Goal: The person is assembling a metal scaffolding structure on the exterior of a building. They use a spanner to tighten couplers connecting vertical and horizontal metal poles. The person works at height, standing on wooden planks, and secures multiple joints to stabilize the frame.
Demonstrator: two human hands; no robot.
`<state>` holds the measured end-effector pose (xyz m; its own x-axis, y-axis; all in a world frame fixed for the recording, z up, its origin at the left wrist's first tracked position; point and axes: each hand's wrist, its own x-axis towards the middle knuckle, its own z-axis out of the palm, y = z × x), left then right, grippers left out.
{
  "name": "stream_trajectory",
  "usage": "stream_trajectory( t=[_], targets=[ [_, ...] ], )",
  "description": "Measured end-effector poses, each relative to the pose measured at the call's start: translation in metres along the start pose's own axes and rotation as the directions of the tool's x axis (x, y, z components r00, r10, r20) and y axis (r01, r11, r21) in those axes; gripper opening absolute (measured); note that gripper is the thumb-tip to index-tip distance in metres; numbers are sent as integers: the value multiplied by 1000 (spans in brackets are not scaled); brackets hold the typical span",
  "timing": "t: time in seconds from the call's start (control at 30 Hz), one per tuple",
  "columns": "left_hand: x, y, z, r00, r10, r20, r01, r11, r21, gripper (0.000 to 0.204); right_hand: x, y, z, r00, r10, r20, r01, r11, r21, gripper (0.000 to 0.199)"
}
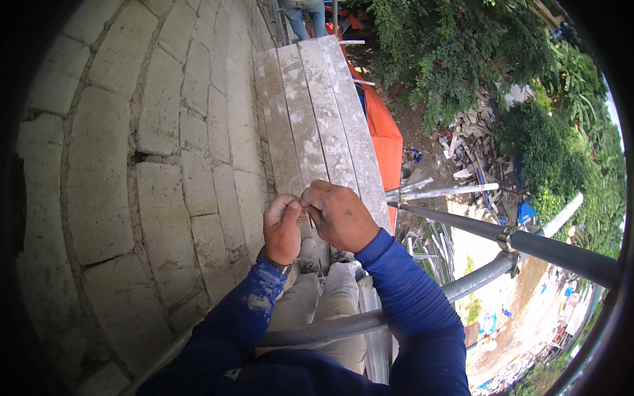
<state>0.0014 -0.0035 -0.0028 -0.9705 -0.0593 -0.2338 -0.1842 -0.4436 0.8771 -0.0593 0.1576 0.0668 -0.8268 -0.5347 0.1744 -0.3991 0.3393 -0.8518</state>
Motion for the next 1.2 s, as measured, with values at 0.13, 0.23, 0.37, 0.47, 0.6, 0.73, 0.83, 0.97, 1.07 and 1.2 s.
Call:
stream_trajectory(
  t=[0.13,0.23,0.37,0.47,0.6,0.73,0.83,0.97,1.07,1.2],
  targets=[
    [2,4,0,994,-91,64,98,987,-124,20,0,1,-2,1000,-14,12,14,1000,26,12],
    [3,7,-1,981,-135,139,163,962,-219,21,2,-2,-2,1000,-13,-14,15,993,119,12],
    [2,8,-2,975,-143,171,186,944,-273,22,3,-3,-7,999,-41,20,39,994,100,12],
    [3,5,-5,972,-99,214,161,943,-291,22,3,-2,-8,999,2,46,-6,996,89,8],
    [3,8,-2,985,-83,154,105,984,-141,23,2,0,-5,999,43,-8,-42,998,53,4],
    [2,8,5,997,6,74,-6,1000,5,18,0,-2,-6,986,166,-9,-166,986,33,4],
    [1,7,4,997,56,59,-63,990,125,15,0,-3,-8,971,238,8,-238,970,54,4],
    [1,2,-1,986,143,86,-161,954,254,16,1,-6,-11,951,306,46,-308,949,72,4],
    [1,2,1,981,169,98,-191,941,281,22,1,-6,-15,959,269,86,-274,960,60,3],
    [2,1,-3,990,69,120,-90,978,186,27,1,-5,-15,976,209,65,-213,976,55,7]
  ],
)
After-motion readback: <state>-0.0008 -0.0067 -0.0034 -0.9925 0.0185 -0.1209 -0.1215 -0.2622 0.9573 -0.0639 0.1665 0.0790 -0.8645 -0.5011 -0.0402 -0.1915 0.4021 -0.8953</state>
